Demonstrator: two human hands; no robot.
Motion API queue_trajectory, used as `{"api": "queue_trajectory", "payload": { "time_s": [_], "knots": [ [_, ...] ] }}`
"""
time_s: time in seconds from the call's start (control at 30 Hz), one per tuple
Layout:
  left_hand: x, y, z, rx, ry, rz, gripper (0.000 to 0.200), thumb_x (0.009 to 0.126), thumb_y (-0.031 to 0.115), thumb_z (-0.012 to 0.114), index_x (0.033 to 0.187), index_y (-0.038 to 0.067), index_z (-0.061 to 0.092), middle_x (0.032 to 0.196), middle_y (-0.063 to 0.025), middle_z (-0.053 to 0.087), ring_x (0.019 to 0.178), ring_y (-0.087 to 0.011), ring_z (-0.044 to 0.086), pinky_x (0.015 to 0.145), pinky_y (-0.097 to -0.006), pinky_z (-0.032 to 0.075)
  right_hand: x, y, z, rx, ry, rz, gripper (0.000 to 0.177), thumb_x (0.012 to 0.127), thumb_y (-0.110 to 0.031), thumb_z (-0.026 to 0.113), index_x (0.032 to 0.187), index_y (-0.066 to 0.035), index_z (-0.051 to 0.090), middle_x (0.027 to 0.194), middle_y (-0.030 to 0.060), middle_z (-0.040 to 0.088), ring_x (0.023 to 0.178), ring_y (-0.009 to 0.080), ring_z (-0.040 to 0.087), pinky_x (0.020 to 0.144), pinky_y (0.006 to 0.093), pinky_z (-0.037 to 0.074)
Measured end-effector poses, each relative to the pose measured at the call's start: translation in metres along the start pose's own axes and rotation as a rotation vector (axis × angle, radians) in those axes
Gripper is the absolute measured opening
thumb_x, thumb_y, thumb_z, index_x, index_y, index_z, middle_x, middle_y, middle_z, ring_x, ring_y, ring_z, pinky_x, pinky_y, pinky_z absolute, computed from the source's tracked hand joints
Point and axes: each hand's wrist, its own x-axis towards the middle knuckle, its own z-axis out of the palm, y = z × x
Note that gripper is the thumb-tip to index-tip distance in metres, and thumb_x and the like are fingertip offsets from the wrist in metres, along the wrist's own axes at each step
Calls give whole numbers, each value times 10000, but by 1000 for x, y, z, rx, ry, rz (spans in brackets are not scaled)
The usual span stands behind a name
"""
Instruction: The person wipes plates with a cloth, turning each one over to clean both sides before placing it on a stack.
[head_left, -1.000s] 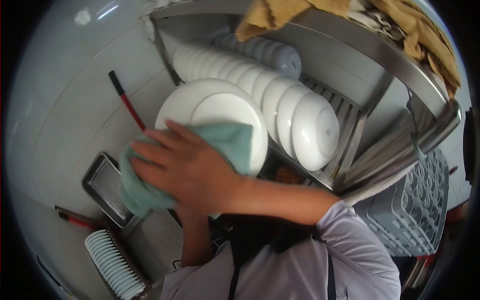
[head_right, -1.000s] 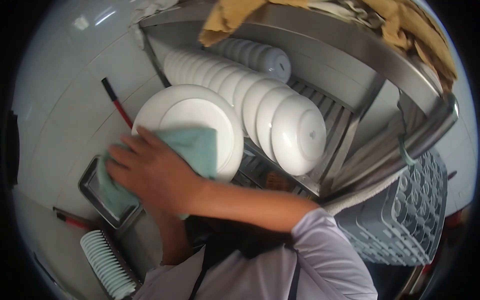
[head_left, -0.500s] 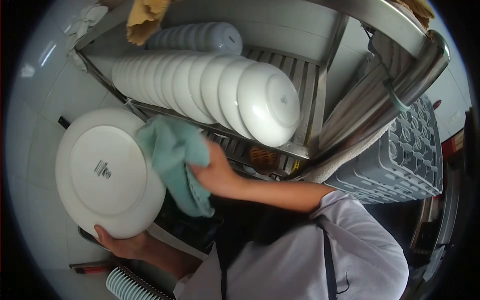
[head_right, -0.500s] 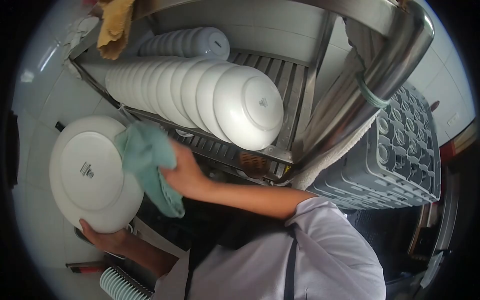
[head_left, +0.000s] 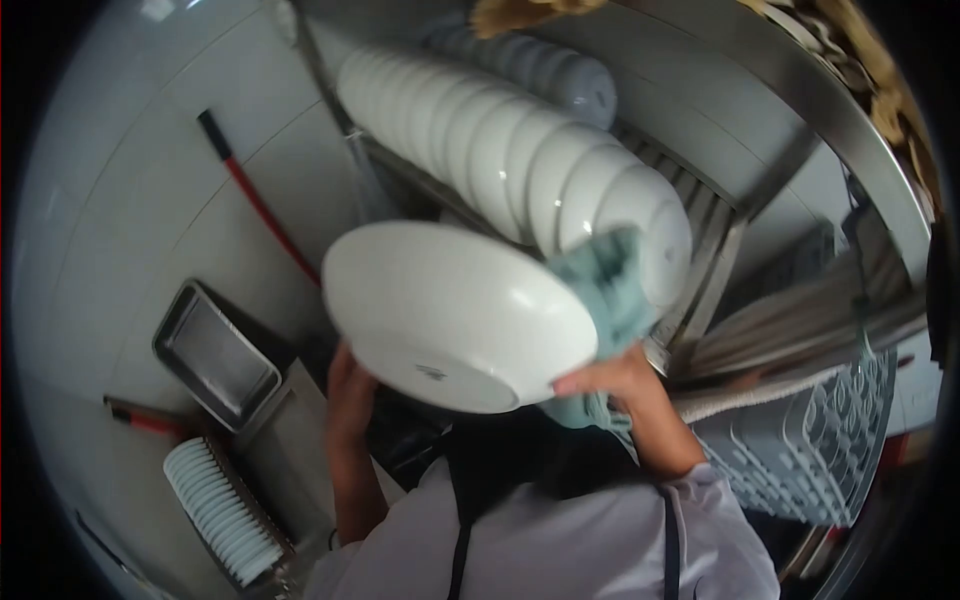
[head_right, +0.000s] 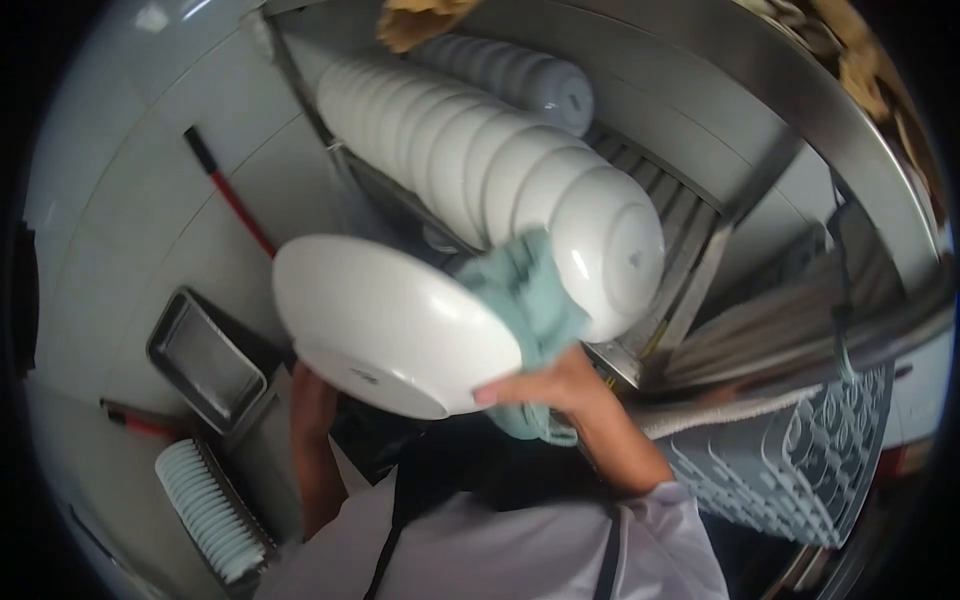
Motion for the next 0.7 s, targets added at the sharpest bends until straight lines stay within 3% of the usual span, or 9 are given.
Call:
{"api": "queue_trajectory", "payload": {
  "time_s": [0.07, 0.13, 0.2, 0.3, 0.47, 0.53, 0.6, 0.63, 0.7],
  "knots": [
    [-2, 17, 13, 22, -67, -242, 618, 992, 457, 577, 1415, 14, 491, 1287, -118, 624, 1092, -223, 659, 960, -364, 528, 3, -13, 0, -791, -277, -472, 564, 705, -192, 883, 1181, 16, 666, 1149, 187, 692, 1020, 332, 691, 931, 397, 538],
    [-7, 36, 21, -374, 105, -379, 592, 1003, 477, 545, 1369, 12, 535, 1227, -127, 653, 1055, -229, 668, 920, -369, 543, 4, 7, 3, -651, -489, -691, 395, 754, -191, 792, 1074, 20, 695, 1065, 182, 699, 941, 334, 707, 837, 411, 570],
    [-8, 36, 12, -534, 153, -444, 562, 1008, 475, 530, 1318, 8, 573, 1177, -133, 674, 1024, -239, 675, 894, -381, 553, -3, 6, 37, -929, -656, -738, 344, 762, -106, 643, 1069, 46, 673, 993, 129, 690, 833, 258, 691, 701, 368, 567],
    [-8, 22, -16, -440, 123, -484, 484, 1003, 417, 535, 1241, 3, 611, 1128, -138, 687, 991, -254, 680, 882, -401, 557, -3, 24, 53, -1079, -801, -752, 377, 733, -85, 675, 1089, 38, 676, 1061, 124, 684, 887, 245, 684, 750, 341, 564],
    [-19, 3, -19, -397, 322, -464, 343, 974, 273, 570, 1173, -1, 625, 1062, -134, 682, 965, -236, 678, 854, -382, 552, 20, 41, 32, -904, -821, -380, 485, 635, -85, 749, 1103, 21, 682, 1149, 119, 681, 1010, 315, 664, 898, 416, 538],
    [-24, -4, -7, -540, 271, -429, 305, 958, 246, 597, 1125, -5, 642, 1000, -116, 684, 928, -210, 683, 809, -357, 553, 33, 58, 19, -917, -798, -263, 472, 647, -35, 719, 1116, 13, 692, 1161, 166, 685, 1127, 381, 628, 991, 457, 494],
    [-22, -34, 1, -564, 3, -249, 306, 951, 254, 601, 1110, 1, 668, 980, -116, 713, 805, -192, 705, 761, -322, 570, 45, 77, 17, -1242, -583, -475, 506, 616, -42, 733, 1113, 31, 670, 1086, 195, 684, 1040, 390, 640, 930, 457, 514],
    [-23, -26, 18, -494, 87, -220, 308, 952, 244, 615, 1127, -5, 665, 945, -105, 713, 751, -191, 703, 725, -313, 569, 57, 98, 10, -1349, -383, -531, 497, 628, -41, 733, 1114, 40, 665, 1071, 216, 678, 1029, 410, 635, 915, 460, 515],
    [-23, -36, 54, -435, 239, -161, 463, 975, 240, 605, 1362, -4, 538, 1129, -102, 667, 980, -171, 656, 884, -326, 524, 83, 131, 15, -1379, 28, -578, 466, 659, -32, 724, 1111, 56, 655, 1055, 253, 667, 1005, 453, 625, 892, 467, 514]
  ]
}}
